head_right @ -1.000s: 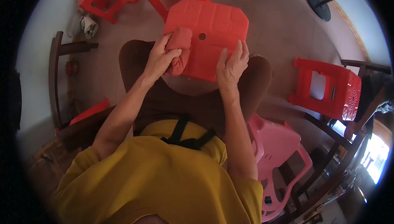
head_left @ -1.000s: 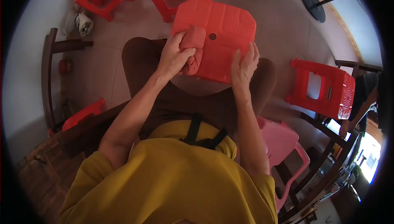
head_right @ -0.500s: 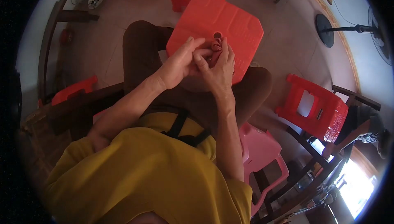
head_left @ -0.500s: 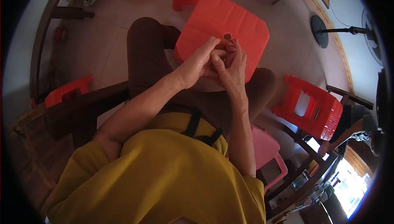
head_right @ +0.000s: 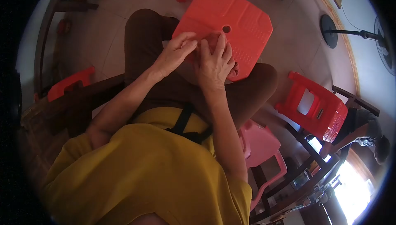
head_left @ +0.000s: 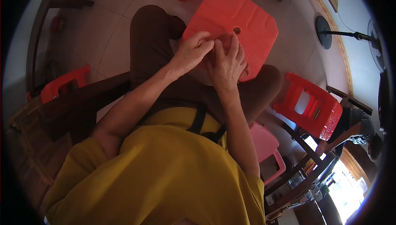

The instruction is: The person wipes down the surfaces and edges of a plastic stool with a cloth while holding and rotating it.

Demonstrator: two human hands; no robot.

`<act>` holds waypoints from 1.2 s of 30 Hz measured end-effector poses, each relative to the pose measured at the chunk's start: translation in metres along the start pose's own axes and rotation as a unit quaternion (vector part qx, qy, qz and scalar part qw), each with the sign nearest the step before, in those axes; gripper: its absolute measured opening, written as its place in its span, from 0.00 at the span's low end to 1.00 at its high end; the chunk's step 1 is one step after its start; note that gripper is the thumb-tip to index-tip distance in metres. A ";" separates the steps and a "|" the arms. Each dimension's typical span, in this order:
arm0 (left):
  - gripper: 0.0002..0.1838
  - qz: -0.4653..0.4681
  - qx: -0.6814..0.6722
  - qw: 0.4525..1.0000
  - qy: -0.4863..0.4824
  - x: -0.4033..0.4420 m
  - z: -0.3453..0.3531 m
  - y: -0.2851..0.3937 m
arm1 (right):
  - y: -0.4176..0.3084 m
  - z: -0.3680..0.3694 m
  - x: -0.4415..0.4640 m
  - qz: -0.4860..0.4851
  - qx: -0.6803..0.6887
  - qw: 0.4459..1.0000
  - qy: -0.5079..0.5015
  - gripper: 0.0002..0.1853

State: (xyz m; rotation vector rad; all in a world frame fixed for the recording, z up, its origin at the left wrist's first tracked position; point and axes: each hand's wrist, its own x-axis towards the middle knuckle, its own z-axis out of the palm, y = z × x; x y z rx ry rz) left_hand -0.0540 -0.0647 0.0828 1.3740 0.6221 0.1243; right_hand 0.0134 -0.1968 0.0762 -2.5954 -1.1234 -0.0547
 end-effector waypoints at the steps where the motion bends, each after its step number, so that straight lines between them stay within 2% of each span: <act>1: 0.23 0.004 -0.001 1.000 0.002 0.002 -0.005 0.000 | 0.000 0.002 0.000 -0.015 -0.015 1.000 -0.001 0.29; 4: 0.22 0.000 0.062 0.997 0.051 0.007 -0.021 -0.008 | 0.004 0.007 0.000 -0.082 0.005 0.996 0.026 0.26; 6: 0.22 0.068 0.061 0.989 0.120 0.016 -0.030 -0.020 | 0.009 0.003 0.001 -0.106 0.027 0.994 0.016 0.23; 8: 0.23 0.045 0.072 0.988 0.132 0.022 -0.041 -0.025 | 0.016 -0.006 0.000 -0.135 0.048 0.990 0.003 0.19; 10: 0.25 0.110 0.204 0.951 0.203 0.031 -0.047 -0.031 | 0.024 -0.015 0.001 -0.153 0.109 0.981 -0.042 0.22; 11: 0.25 0.111 0.201 0.951 0.207 0.035 -0.047 -0.035 | 0.023 -0.016 -0.001 -0.158 0.107 0.981 -0.043 0.22; 13: 0.27 0.034 0.161 0.966 0.200 0.042 -0.045 -0.037 | 0.021 -0.018 -0.005 -0.097 0.069 0.992 -0.040 0.27; 14: 0.27 0.036 0.157 0.966 0.201 0.047 -0.045 -0.043 | 0.016 -0.017 -0.006 -0.100 0.065 0.992 -0.040 0.27; 16: 0.29 0.006 0.165 0.969 0.182 0.055 -0.037 -0.061 | 0.003 -0.017 -0.009 -0.086 -0.014 0.996 -0.034 0.31; 20: 0.29 0.031 0.136 0.978 0.157 0.062 -0.039 -0.078 | 0.002 0.005 -0.007 -0.069 -0.038 0.996 0.028 0.30; 22: 0.30 -0.062 -0.001 0.990 0.129 0.068 -0.041 -0.068 | 0.008 -0.001 -0.001 -0.075 -0.065 0.994 0.037 0.28; 23: 0.30 -0.071 0.017 0.986 0.151 0.070 -0.038 -0.064 | 0.011 -0.004 0.001 -0.090 -0.029 0.995 0.022 0.27; 25: 0.30 -0.038 0.014 0.984 0.174 0.079 -0.035 -0.067 | 0.014 -0.009 0.009 -0.109 0.008 0.994 0.011 0.25; 27: 0.30 -0.003 0.009 0.980 0.201 0.086 -0.032 -0.070 | 0.022 -0.013 0.022 -0.094 0.102 0.990 -0.036 0.22; 29: 0.27 -0.046 0.043 0.977 0.204 0.087 -0.032 -0.075 | 0.017 -0.013 0.032 -0.117 0.078 0.989 -0.037 0.21; 31: 0.27 -0.033 0.051 0.973 0.221 0.086 -0.030 -0.077 | 0.007 -0.008 0.046 -0.151 0.065 0.986 -0.037 0.20; 33: 0.26 -0.022 0.068 0.970 0.234 0.083 -0.034 -0.074 | 0.002 0.002 0.057 -0.150 0.047 0.987 -0.040 0.23; 36: 0.26 -0.004 0.020 0.979 0.204 0.078 -0.030 -0.069 | 0.007 0.012 0.090 -0.165 0.042 0.985 -0.033 0.23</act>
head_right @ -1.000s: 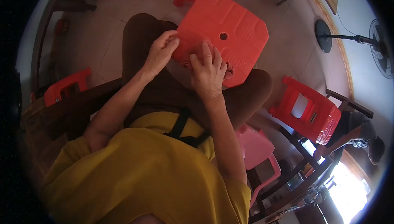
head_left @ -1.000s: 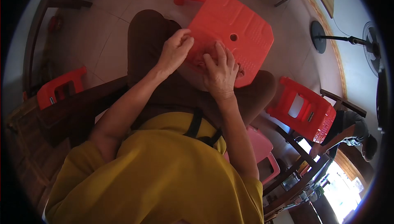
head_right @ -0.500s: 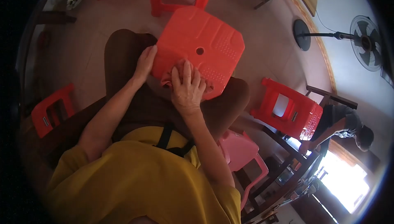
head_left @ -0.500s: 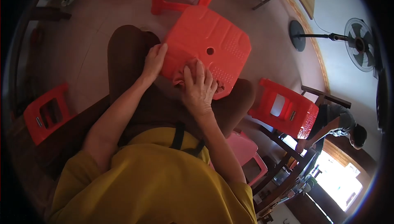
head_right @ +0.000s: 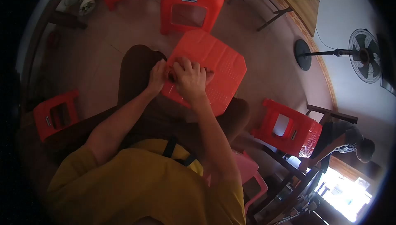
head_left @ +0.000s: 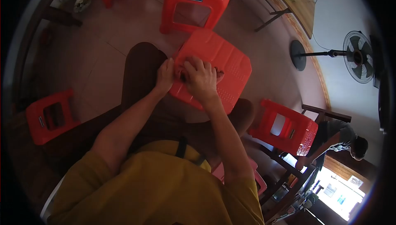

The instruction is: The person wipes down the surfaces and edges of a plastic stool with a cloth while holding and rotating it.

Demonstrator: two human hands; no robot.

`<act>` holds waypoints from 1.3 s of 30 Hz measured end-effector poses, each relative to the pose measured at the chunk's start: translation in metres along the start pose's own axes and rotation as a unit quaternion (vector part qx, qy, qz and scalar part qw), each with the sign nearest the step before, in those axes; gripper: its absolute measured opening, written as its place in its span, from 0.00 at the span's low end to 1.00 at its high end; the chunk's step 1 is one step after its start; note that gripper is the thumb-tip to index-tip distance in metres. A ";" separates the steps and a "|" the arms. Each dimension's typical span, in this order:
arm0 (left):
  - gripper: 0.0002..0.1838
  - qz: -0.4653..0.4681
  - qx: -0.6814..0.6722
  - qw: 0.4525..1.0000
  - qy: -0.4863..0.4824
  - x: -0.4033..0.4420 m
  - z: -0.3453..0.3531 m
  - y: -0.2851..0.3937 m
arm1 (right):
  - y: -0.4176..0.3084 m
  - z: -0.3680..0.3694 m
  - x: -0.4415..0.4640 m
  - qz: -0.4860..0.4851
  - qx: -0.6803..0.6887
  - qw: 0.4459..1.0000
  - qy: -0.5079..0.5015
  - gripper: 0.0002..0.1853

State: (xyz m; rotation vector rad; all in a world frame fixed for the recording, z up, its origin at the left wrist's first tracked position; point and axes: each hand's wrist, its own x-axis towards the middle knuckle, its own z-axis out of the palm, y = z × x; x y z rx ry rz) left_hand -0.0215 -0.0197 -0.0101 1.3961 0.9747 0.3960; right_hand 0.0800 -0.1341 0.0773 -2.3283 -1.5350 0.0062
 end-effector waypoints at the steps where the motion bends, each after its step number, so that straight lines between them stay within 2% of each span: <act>1: 0.26 -0.003 0.028 1.000 0.004 0.001 0.000 0.002 | 0.009 -0.001 0.009 0.005 -0.002 1.000 0.002 0.23; 3: 0.25 -0.006 0.058 0.998 0.003 0.001 0.003 0.007 | 0.031 -0.004 0.022 0.018 -0.028 0.998 0.055 0.17; 5: 0.24 -0.021 0.056 0.998 0.024 -0.001 0.003 0.011 | 0.065 -0.021 0.023 0.093 -0.068 0.992 0.044 0.17; 7: 0.24 -0.024 0.051 0.998 0.015 0.000 0.002 0.007 | 0.109 -0.032 0.013 0.154 -0.056 0.981 0.106 0.19; 8: 0.24 -0.025 0.045 0.999 0.009 0.002 0.002 0.006 | 0.128 -0.038 0.004 0.155 -0.056 0.981 0.104 0.19; 10: 0.24 -0.024 0.037 0.999 0.010 0.002 0.003 0.005 | 0.150 -0.045 -0.013 0.295 -0.052 0.954 0.011 0.21; 14: 0.24 -0.007 0.015 1.000 0.016 0.004 0.004 -0.001 | 0.152 -0.043 -0.014 0.300 -0.066 0.952 0.006 0.25; 16: 0.24 -0.014 0.019 1.000 0.013 0.004 0.003 0.000 | 0.144 -0.049 -0.009 0.317 -0.084 0.944 -0.033 0.26; 20: 0.24 -0.017 0.031 0.999 0.015 0.006 0.003 -0.003 | 0.125 -0.056 -0.018 0.299 -0.081 0.948 -0.068 0.27; 27: 0.23 -0.046 0.011 0.999 -0.015 0.006 0.000 -0.002 | 0.073 -0.041 -0.076 0.215 -0.052 0.975 -0.022 0.22; 29: 0.26 -0.033 0.000 0.999 -0.006 0.006 0.001 0.000 | 0.047 -0.038 -0.091 0.176 -0.059 0.983 -0.010 0.27; 33: 0.26 -0.027 -0.001 1.000 -0.010 0.006 0.002 0.002 | -0.004 -0.028 -0.099 0.148 -0.039 0.988 -0.018 0.21; 35: 0.26 -0.028 -0.047 0.998 -0.013 0.010 0.004 -0.005 | -0.021 -0.022 -0.093 0.132 -0.038 0.990 -0.018 0.19; 39: 0.27 0.003 -0.051 0.998 -0.031 0.020 0.000 -0.019 | -0.037 -0.019 -0.080 0.053 0.059 0.997 -0.006 0.21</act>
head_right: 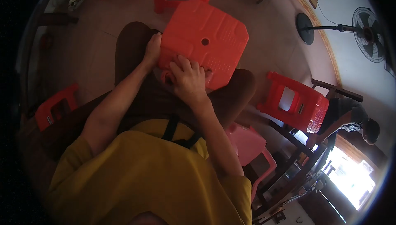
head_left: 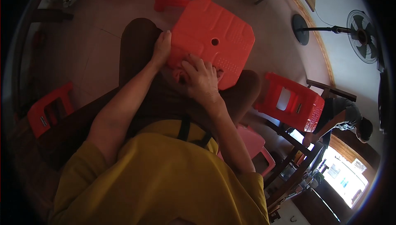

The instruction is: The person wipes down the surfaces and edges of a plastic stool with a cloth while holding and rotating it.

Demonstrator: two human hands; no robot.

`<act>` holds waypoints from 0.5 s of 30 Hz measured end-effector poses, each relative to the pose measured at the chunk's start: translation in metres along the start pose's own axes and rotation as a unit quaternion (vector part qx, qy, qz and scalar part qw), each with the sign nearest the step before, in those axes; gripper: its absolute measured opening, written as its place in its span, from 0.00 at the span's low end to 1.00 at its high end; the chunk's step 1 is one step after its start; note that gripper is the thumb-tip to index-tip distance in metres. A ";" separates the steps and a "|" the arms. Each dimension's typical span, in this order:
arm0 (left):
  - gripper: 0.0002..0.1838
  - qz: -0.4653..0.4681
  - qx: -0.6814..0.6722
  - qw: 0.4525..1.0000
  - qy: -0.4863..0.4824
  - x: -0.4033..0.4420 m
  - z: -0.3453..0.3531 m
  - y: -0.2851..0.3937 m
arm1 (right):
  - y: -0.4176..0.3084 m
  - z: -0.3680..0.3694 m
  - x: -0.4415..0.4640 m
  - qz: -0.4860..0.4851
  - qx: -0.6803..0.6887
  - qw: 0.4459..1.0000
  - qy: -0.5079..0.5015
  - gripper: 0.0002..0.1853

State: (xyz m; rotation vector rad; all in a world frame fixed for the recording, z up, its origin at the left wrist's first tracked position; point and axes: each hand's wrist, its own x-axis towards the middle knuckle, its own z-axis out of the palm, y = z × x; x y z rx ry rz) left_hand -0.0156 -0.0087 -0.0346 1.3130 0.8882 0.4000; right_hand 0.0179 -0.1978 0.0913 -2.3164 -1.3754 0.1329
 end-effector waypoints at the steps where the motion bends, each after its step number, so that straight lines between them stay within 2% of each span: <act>1: 0.27 0.015 0.034 0.999 0.008 0.001 0.000 0.002 | -0.003 -0.002 0.003 -0.031 0.049 0.998 -0.010 0.23; 3: 0.27 0.025 0.066 0.997 0.022 0.003 0.000 -0.002 | -0.006 -0.010 0.003 -0.039 0.062 0.997 -0.012 0.26; 5: 0.26 -0.010 0.025 1.000 0.011 0.005 0.000 -0.011 | -0.003 -0.022 0.000 -0.046 0.076 0.996 -0.017 0.29; 7: 0.24 -0.007 0.020 1.000 0.012 -0.002 0.000 -0.003 | 0.005 -0.034 -0.003 -0.002 0.082 0.997 -0.010 0.35; 11: 0.21 -0.009 0.023 1.000 0.017 -0.013 0.004 0.020 | 0.008 -0.024 -0.005 0.002 0.057 0.998 -0.001 0.34; 13: 0.22 -0.008 0.008 1.000 0.012 -0.006 0.004 0.009 | 0.000 -0.010 0.005 -0.069 0.044 0.997 0.002 0.32; 15: 0.22 -0.009 -0.006 1.000 0.011 -0.007 -0.001 0.007 | -0.008 0.000 0.018 -0.081 0.045 0.996 0.013 0.30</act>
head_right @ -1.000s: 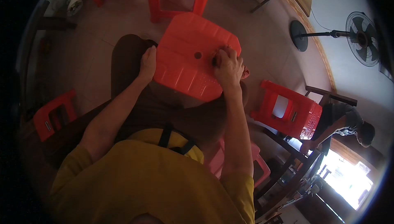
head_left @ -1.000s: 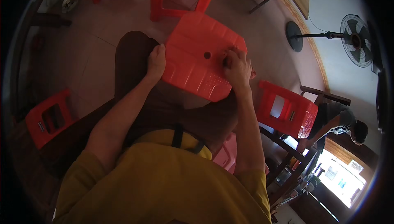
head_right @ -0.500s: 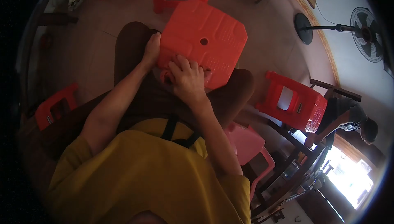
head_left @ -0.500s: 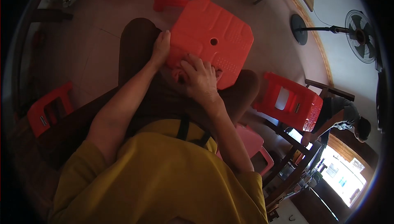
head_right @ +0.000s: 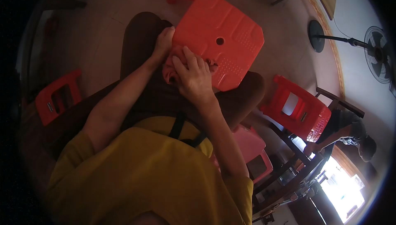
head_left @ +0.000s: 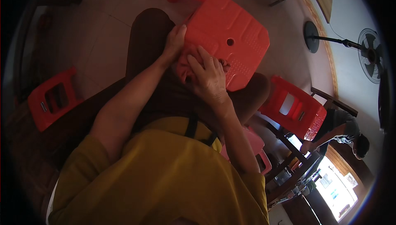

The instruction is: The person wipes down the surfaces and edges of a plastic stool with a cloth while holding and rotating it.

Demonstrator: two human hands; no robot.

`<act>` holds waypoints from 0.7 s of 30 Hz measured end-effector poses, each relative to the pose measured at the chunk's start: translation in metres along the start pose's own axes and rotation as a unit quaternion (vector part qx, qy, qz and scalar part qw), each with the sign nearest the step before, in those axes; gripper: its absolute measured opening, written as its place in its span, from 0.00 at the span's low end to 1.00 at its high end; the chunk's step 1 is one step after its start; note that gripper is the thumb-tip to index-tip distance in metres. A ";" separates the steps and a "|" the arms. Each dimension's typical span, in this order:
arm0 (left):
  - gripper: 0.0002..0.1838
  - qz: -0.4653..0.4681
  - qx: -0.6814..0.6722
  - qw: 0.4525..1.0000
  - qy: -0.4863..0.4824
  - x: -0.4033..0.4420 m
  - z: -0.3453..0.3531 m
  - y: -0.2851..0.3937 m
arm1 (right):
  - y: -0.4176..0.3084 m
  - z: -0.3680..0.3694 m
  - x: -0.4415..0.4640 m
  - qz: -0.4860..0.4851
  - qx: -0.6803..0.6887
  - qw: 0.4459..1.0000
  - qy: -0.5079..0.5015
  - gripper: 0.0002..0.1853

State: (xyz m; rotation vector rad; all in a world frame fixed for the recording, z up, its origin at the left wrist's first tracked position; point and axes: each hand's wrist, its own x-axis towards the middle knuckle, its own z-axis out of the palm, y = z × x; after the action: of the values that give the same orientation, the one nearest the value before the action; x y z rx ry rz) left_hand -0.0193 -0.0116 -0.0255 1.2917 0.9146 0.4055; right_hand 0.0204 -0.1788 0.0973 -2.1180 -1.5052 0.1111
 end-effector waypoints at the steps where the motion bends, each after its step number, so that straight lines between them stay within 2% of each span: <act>1: 0.20 0.001 -0.020 1.000 -0.010 -0.004 0.000 0.009 | 0.000 0.002 0.008 -0.012 -0.006 1.000 0.014 0.29; 3: 0.17 0.002 -0.042 0.999 -0.016 -0.007 -0.002 0.011 | 0.003 0.004 0.023 -0.021 -0.005 0.999 0.026 0.29; 5: 0.14 0.208 -0.055 0.974 -0.076 -0.008 -0.004 -0.004 | 0.007 0.012 0.035 -0.029 -0.002 0.999 0.039 0.30; 8: 0.18 0.235 0.025 0.971 -0.045 0.000 -0.006 -0.022 | 0.010 0.026 0.039 -0.028 -0.036 0.999 -0.004 0.28; 12: 0.18 0.281 0.035 0.958 -0.034 -0.002 -0.002 -0.015 | 0.015 0.023 0.044 0.008 -0.048 0.998 -0.041 0.29; 13: 0.18 0.149 -0.102 0.983 -0.029 -0.006 0.001 -0.005 | 0.019 0.022 0.048 0.008 -0.054 0.997 -0.046 0.28; 14: 0.19 0.009 -0.235 0.972 -0.022 -0.012 0.003 0.004 | 0.025 0.021 0.051 0.008 -0.051 0.998 -0.047 0.28; 15: 0.19 0.008 -0.234 0.972 -0.021 -0.009 0.003 0.000 | 0.032 0.016 0.059 0.030 -0.072 0.996 -0.043 0.28; 17: 0.17 0.022 -0.021 0.999 0.015 -0.001 0.004 -0.010 | 0.051 0.008 0.074 0.053 -0.091 0.994 -0.039 0.28; 19: 0.18 -0.004 0.011 1.000 0.013 -0.003 0.002 0.001 | 0.076 0.000 0.082 0.111 -0.093 0.989 0.006 0.27; 21: 0.18 -0.031 0.041 0.999 0.013 -0.009 0.003 0.012 | 0.101 -0.012 0.082 0.146 -0.114 0.983 0.010 0.28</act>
State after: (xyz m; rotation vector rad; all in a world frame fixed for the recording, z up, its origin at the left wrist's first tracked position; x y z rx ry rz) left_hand -0.0198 -0.0163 -0.0108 1.3314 1.0001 0.3406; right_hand 0.1415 -0.1332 0.0794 -2.5062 -1.2359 0.0219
